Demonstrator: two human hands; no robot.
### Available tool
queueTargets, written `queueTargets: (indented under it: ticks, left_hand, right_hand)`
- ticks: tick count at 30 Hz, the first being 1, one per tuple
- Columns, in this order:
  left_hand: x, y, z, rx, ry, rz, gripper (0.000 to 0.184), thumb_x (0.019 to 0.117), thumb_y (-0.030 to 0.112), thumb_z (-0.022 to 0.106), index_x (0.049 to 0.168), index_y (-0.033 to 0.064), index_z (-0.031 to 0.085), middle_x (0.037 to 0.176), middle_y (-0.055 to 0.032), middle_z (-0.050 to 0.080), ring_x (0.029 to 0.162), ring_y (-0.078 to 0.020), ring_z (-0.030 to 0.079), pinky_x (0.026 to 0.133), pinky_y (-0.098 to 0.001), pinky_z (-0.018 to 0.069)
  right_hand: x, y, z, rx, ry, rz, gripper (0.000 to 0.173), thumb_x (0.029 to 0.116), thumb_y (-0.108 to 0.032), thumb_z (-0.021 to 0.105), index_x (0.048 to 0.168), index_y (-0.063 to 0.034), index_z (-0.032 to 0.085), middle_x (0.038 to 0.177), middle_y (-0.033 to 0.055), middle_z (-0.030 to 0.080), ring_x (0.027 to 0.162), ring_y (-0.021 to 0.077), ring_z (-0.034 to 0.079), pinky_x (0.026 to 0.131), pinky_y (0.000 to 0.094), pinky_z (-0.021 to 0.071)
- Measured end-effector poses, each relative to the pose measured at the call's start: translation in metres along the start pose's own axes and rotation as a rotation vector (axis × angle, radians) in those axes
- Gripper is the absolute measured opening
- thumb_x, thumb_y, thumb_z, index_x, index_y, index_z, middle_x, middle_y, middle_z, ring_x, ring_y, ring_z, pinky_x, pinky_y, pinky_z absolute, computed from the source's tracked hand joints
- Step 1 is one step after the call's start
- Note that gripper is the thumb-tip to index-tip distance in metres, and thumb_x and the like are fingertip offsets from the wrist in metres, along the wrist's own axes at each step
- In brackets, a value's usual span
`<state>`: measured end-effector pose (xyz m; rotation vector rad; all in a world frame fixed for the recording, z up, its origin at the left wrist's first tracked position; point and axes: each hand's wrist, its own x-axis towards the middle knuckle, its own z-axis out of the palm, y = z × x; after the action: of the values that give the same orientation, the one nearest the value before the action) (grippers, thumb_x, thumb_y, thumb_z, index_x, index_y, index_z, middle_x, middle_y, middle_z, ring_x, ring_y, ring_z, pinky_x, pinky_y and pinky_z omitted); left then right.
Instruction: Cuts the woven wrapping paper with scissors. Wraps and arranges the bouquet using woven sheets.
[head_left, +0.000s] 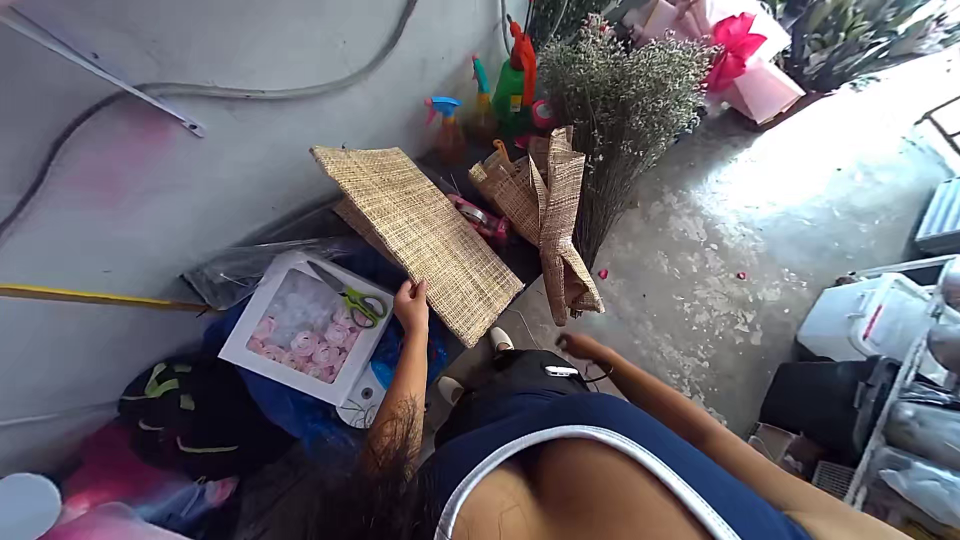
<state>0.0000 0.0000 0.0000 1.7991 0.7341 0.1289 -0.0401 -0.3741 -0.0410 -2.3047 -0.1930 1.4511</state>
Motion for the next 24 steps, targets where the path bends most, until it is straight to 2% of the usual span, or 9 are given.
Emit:
queueTargets:
  ticks: [2,4,8,11,14,17,20,22,24]
  left_hand:
    - [0.0,-0.001,-0.005,-0.006,0.115,0.029,0.032,0.0975,0.019,0.071,0.12,-0.0027,0.066,0.103,-0.0182,0.072,0.082,-0.0226,0.067,0.071,-0.0412,0.0548]
    - [0.0,-0.005,-0.006,-0.01,0.237,0.052,0.032,0.0932,0.018,0.076,0.116,-0.0022,0.065,0.102,-0.017,0.072,0.084,-0.0232,0.068,0.075,-0.0417,0.0553]
    - [0.001,-0.003,-0.008,0.078,0.357,0.099,0.027,0.0902,0.017,0.079,0.107,-0.0016,0.069,0.102,-0.018,0.073,0.095,-0.03,0.07,0.089,-0.0502,0.0537]
    - [0.0,-0.004,-0.004,0.123,0.381,0.167,0.024,0.0898,0.014,0.078,0.103,-0.0035,0.07,0.103,-0.0207,0.07,0.095,-0.0327,0.068,0.089,-0.0514,0.0532]
    - [-0.011,0.008,0.007,0.098,0.251,0.151,0.03,0.0961,0.013,0.07,0.118,-0.0065,0.066,0.107,-0.0234,0.071,0.094,-0.0329,0.07,0.088,-0.0504,0.0552]
    - [-0.023,0.023,0.025,0.11,0.037,0.185,0.038,0.0998,0.011,0.064,0.131,-0.0096,0.06,0.123,-0.0279,0.066,0.11,-0.0369,0.067,0.099,-0.0507,0.0529]
    - [-0.037,0.034,0.044,0.123,-0.065,0.24,0.03,0.0997,0.006,0.062,0.127,-0.0057,0.067,0.13,-0.0266,0.064,0.123,-0.0372,0.062,0.107,-0.0505,0.0477]
    - [-0.037,0.031,0.052,0.097,-0.112,0.253,0.027,0.0989,0.003,0.061,0.123,0.0021,0.073,0.141,-0.0281,0.054,0.133,-0.0421,0.05,0.112,-0.0547,0.0391]
    - [-0.033,0.027,0.051,0.136,-0.182,0.214,0.027,0.0973,0.005,0.065,0.123,0.0093,0.075,0.152,-0.0306,0.041,0.142,-0.0491,0.035,0.116,-0.0625,0.0273]
  right_hand:
    - [0.022,-0.042,-0.043,0.021,0.099,-0.111,0.039,0.106,-0.012,0.049,0.141,0.0026,0.055,0.132,0.0298,0.062,0.125,0.046,0.058,0.109,0.0611,0.0414]
    - [0.038,-0.079,-0.072,0.045,0.167,-0.206,0.036,0.1072,-0.014,0.049,0.138,0.0031,0.058,0.131,0.0283,0.063,0.125,0.0441,0.059,0.11,0.0597,0.0417]
    - [0.089,-0.123,-0.085,0.117,0.266,-0.305,0.041,0.1017,-0.018,0.063,0.139,-0.0024,0.056,0.118,0.0276,0.068,0.108,0.0429,0.067,0.098,0.0612,0.0503]
    - [0.1,-0.146,-0.087,0.112,0.269,-0.398,0.039,0.1005,-0.016,0.065,0.135,0.0022,0.059,0.125,0.0289,0.063,0.112,0.0426,0.064,0.101,0.0593,0.0486]
    - [0.082,-0.171,-0.09,0.162,0.137,-0.465,0.049,0.1,-0.019,0.068,0.142,0.0016,0.052,0.127,0.0291,0.063,0.11,0.042,0.065,0.098,0.0571,0.0506]
    - [0.057,-0.192,-0.089,0.191,0.146,-0.613,0.084,0.0889,-0.022,0.081,0.155,-0.0035,0.033,0.144,0.03,0.05,0.113,0.0408,0.064,0.094,0.0541,0.0545]
    - [0.047,-0.206,-0.08,0.199,0.301,-0.644,0.102,0.0792,-0.015,0.089,0.158,-0.0032,0.024,0.149,0.0334,0.042,0.122,0.0453,0.058,0.097,0.0557,0.0522]
    - [0.052,-0.21,-0.079,0.168,0.388,-0.548,0.091,0.0863,-0.012,0.082,0.157,-0.0018,0.025,0.144,0.0332,0.049,0.122,0.0479,0.059,0.099,0.0605,0.0507]
    - [0.058,-0.208,-0.085,0.188,0.435,-0.471,0.056,0.1004,-0.011,0.064,0.15,-0.0001,0.042,0.122,0.0324,0.065,0.107,0.05,0.066,0.092,0.0659,0.051]
